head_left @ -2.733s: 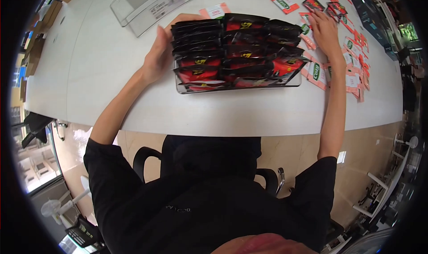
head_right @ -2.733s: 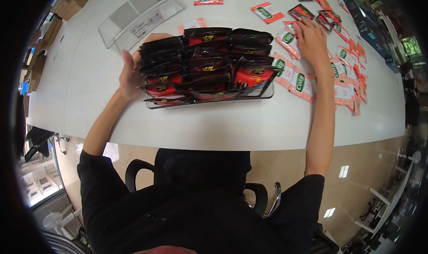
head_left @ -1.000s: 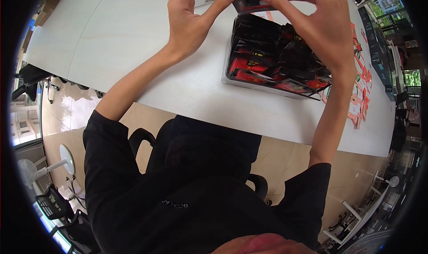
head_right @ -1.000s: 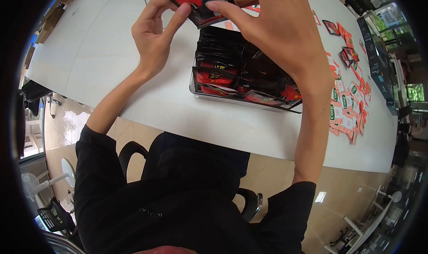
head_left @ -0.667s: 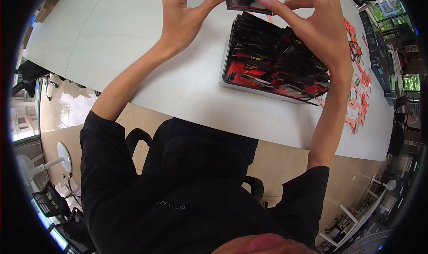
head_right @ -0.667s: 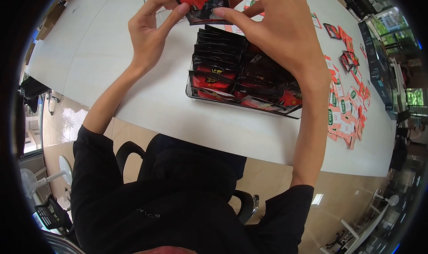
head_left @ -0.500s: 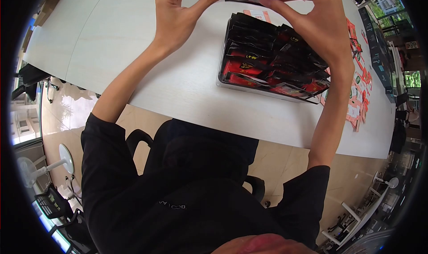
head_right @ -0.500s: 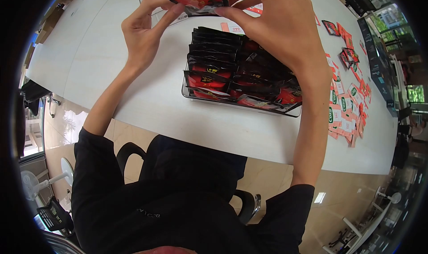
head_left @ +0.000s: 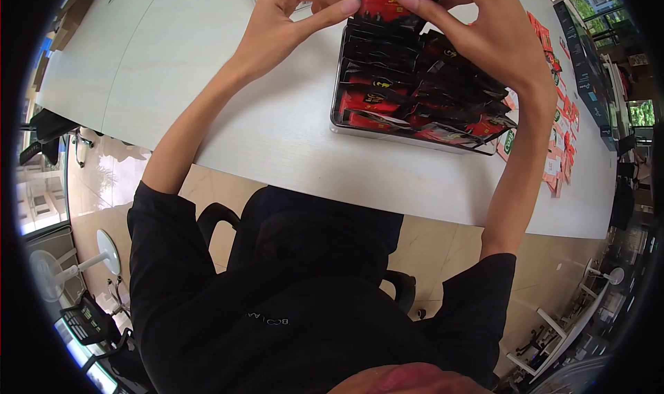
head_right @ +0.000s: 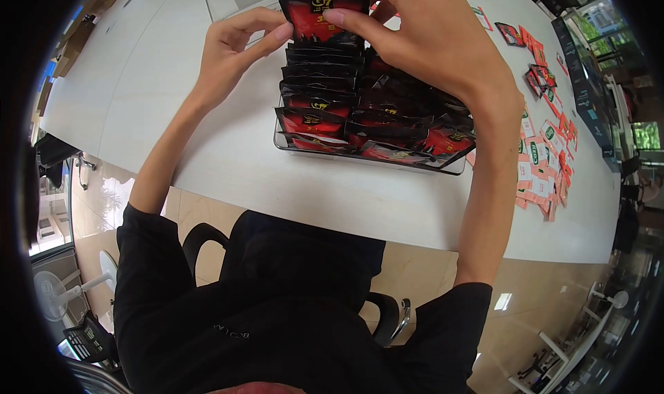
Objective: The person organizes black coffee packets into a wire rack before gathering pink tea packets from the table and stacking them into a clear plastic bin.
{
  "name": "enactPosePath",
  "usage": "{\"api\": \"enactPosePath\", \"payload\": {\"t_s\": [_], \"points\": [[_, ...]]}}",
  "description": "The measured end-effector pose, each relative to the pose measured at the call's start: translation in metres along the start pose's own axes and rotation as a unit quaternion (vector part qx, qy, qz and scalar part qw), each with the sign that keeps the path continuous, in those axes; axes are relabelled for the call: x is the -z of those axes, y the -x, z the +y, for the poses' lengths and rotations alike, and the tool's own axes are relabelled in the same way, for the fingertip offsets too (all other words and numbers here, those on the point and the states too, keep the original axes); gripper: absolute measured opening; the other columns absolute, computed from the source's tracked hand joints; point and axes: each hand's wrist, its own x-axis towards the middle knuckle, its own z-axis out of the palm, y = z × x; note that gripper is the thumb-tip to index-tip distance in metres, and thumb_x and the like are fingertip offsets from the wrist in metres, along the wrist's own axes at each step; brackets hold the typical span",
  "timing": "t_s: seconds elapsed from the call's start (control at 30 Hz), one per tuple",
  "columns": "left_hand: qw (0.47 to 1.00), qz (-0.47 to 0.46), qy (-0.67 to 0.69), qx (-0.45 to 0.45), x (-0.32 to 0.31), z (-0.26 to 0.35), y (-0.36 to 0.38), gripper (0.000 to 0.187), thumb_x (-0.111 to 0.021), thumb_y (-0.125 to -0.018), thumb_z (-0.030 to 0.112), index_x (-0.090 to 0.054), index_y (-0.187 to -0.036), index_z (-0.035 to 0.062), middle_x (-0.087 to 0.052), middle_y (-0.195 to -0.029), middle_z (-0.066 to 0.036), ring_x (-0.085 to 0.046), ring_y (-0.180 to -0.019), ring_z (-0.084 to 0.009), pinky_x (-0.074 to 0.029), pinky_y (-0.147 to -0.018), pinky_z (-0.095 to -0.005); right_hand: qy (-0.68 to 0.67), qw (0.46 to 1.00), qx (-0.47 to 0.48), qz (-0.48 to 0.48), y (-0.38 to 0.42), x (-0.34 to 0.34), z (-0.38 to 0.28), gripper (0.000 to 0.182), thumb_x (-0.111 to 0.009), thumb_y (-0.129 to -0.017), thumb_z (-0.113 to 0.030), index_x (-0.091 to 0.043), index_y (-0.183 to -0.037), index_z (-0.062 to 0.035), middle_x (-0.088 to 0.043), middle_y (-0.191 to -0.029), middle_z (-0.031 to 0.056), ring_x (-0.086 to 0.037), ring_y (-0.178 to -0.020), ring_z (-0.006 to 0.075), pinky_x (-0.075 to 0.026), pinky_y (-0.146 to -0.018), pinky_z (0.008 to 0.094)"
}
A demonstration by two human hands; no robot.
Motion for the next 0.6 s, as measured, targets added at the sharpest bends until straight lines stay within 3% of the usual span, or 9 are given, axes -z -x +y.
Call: {"api": "enactPosePath", "payload": {"t_s": [0.07,0.13,0.27,0.33,0.47,0.53,0.6], "points": [[0.995,-0.058,-0.069,-0.039,0.004,-0.005,-0.003,0.019,-0.073,-0.097,0.021,-0.077,-0.104,0.0035,-0.073,-0.095,-0.002,-0.058,-0.088,-0.0101,-0.045,-0.085,-0.0288,0.046,0.999,0.028,0.003,0.000,-0.001,0.000,0.020,-0.074,-0.092,-0.017,-0.068,-0.104,-0.0013,-0.075,-0.086,0.0183,-0.075,-0.077,0.0311,-0.056,-0.072,0.0357],[0.996,-0.054,-0.066,-0.036,0.002,-0.005,-0.002,0.020,-0.073,-0.097,0.021,-0.077,-0.104,0.0033,-0.073,-0.096,-0.002,-0.058,-0.088,-0.0099,-0.045,-0.085,-0.0287,0.040,0.997,-0.027,-0.053,-0.002,-0.001,0.000,0.021,-0.074,-0.092,-0.018,-0.068,-0.103,-0.0009,-0.075,-0.086,0.0177,-0.074,-0.075,0.0313,-0.055,-0.071,0.0347],[0.998,-0.029,-0.036,-0.033,-0.005,0.000,-0.001,0.021,-0.073,-0.096,0.022,-0.077,-0.103,0.0027,-0.072,-0.096,-0.001,-0.056,-0.087,-0.0098,-0.044,-0.085,-0.0284,0.013,0.998,-0.025,-0.054,0.006,-0.010,0.016,0.016,-0.074,-0.090,-0.013,-0.072,-0.101,-0.0016,-0.075,-0.085,0.0157,-0.073,-0.074,0.0303,-0.055,-0.070,0.0341],[0.998,-0.028,-0.052,-0.036,-0.006,0.001,-0.001,0.021,-0.073,-0.097,0.023,-0.077,-0.104,0.0029,-0.072,-0.095,-0.001,-0.054,-0.086,-0.0101,-0.044,-0.085,-0.0286,0.096,0.994,-0.003,0.053,0.013,-0.023,0.028,0.023,-0.079,-0.084,-0.018,-0.078,-0.106,-0.0102,-0.072,-0.097,0.0091,-0.067,-0.077,0.0229,-0.054,-0.072,0.0348],[0.995,-0.019,-0.077,-0.056,-0.009,-0.001,0.001,0.022,-0.073,-0.096,0.023,-0.078,-0.107,0.0042,-0.069,-0.094,-0.001,-0.050,-0.083,-0.0110,-0.043,-0.086,-0.0293,0.078,0.994,-0.074,-0.003,0.015,-0.024,0.031,0.031,-0.078,-0.088,-0.030,-0.075,-0.111,-0.0088,-0.072,-0.097,0.0107,-0.064,-0.081,0.0269,-0.051,-0.077,0.0386],[0.995,-0.012,-0.080,-0.065,-0.009,0.001,0.003,0.023,-0.074,-0.096,0.023,-0.078,-0.107,0.0045,-0.069,-0.094,-0.001,-0.050,-0.083,-0.0111,-0.043,-0.087,-0.0296,0.146,0.988,0.023,0.035,0.017,-0.025,0.030,0.029,-0.078,-0.087,-0.028,-0.075,-0.109,-0.0090,-0.073,-0.098,0.0100,-0.065,-0.082,0.0263,-0.052,-0.076,0.0388],[0.994,-0.007,-0.082,-0.076,-0.009,0.003,0.002,0.023,-0.074,-0.095,0.023,-0.079,-0.108,0.0048,-0.068,-0.093,-0.001,-0.050,-0.083,-0.0113,-0.043,-0.087,-0.0300,0.168,0.984,0.044,0.045,0.018,-0.025,0.030,0.028,-0.078,-0.087,-0.028,-0.075,-0.109,-0.0091,-0.073,-0.097,0.0104,-0.066,-0.080,0.0265,-0.052,-0.075,0.0388]]}}
